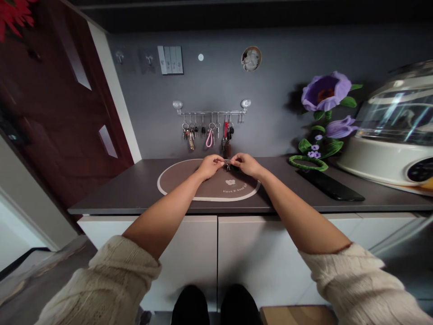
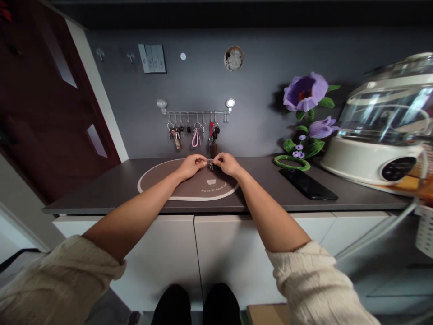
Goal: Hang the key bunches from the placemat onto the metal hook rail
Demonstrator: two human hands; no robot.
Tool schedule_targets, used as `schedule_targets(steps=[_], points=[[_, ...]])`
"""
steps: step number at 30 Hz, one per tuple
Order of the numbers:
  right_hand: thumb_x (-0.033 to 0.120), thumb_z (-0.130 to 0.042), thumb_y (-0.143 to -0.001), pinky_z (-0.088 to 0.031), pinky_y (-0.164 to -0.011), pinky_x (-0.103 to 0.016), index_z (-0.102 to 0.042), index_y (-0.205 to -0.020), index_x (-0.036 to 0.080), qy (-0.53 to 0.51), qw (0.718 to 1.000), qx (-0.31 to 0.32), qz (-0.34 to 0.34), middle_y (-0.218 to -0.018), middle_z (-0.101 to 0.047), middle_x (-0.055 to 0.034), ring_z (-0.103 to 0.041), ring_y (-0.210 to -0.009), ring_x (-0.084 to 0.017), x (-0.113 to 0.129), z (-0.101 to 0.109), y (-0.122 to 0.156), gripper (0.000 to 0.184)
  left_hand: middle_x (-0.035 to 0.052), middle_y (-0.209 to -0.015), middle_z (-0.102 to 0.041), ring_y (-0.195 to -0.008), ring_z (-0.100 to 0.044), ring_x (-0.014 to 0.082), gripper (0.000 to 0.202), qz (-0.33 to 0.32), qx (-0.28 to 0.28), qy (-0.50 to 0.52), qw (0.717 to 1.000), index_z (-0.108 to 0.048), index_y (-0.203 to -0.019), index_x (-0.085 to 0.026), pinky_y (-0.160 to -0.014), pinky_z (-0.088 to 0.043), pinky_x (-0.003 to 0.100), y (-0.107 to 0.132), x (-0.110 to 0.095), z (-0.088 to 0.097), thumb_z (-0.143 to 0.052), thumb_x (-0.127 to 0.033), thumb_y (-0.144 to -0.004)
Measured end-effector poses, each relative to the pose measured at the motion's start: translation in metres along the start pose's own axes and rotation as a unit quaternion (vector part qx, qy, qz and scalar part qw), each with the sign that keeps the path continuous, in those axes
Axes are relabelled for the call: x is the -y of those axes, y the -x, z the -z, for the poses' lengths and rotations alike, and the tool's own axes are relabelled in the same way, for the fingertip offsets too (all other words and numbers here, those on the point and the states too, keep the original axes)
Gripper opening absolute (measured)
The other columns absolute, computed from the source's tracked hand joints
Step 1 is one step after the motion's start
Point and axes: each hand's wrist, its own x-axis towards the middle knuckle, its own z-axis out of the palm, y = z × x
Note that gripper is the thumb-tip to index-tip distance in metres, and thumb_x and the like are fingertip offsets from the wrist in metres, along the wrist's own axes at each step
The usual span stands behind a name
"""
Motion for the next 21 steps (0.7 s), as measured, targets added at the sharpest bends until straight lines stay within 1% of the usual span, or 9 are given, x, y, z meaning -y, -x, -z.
schedule_targets(steps=[4, 7, 10, 17, 21], points=[[0.03, -0.047, -0.07, -0.031, -0.053, -0.021, -0.052, -0.07, 0.014, -0.024, 0.999, -0.01, 0.02, -0.053, -0.044, 0.0037, -0.037, -0.05, -0.007, 0.004, 0.001, 0.001, 0.017, 0.004, -0.072, -0.06, -0.062, -0.049, 0.0094, 0.021, -0.016, -0.001, 0.019, 1.0, -0.06, -0.081, -0.011, -0.062, -0.039, 0.023, -0.001, -0.003, 0.0, -0.052, -0.026, -0.069], [0.032, -0.047, -0.071, -0.031, -0.053, -0.021, -0.052, -0.071, 0.014, -0.04, 0.999, -0.018, 0.028, -0.052, -0.043, 0.0039, -0.036, -0.05, -0.007, 0.003, 0.001, 0.0, 0.02, 0.0039, -0.071, -0.06, -0.061, -0.048, 0.0091, 0.021, -0.017, -0.005, 0.026, 1.0, -0.06, -0.08, -0.011, -0.061, -0.038, 0.023, 0.0, -0.007, 0.0, -0.053, -0.027, -0.069], [0.035, -0.047, -0.071, -0.03, -0.051, -0.02, -0.052, -0.072, 0.014, -0.06, 0.998, -0.013, 0.033, -0.053, -0.043, 0.0041, -0.035, -0.049, -0.006, 0.002, 0.001, -0.002, 0.022, 0.0031, -0.069, -0.059, -0.059, -0.047, 0.0085, 0.021, -0.016, -0.004, 0.034, 0.999, -0.06, -0.079, -0.01, -0.06, -0.037, 0.022, 0.001, -0.011, 0.0, -0.053, -0.028, -0.069], [0.04, -0.049, -0.07, -0.028, -0.047, -0.019, -0.052, -0.074, 0.014, -0.135, 0.991, 0.009, 0.015, -0.052, -0.042, 0.0047, -0.033, -0.047, -0.005, 0.006, -0.001, -0.001, 0.026, 0.0009, -0.063, -0.057, -0.056, -0.045, 0.008, 0.024, -0.013, 0.006, 0.055, 0.998, -0.059, -0.075, -0.011, -0.058, -0.036, 0.022, 0.002, -0.014, 0.001, -0.054, -0.034, -0.067], [0.039, -0.053, -0.068, -0.032, -0.05, -0.019, -0.052, -0.075, 0.013, -0.191, 0.982, 0.009, 0.005, -0.058, -0.048, 0.0029, -0.038, -0.05, -0.005, 0.007, -0.002, -0.001, 0.027, 0.0006, -0.064, -0.056, -0.056, -0.045, 0.008, 0.026, -0.017, 0.005, 0.08, 0.997, -0.059, -0.074, -0.011, -0.057, -0.036, 0.022, 0.002, -0.014, 0.0, -0.056, -0.035, -0.064]])
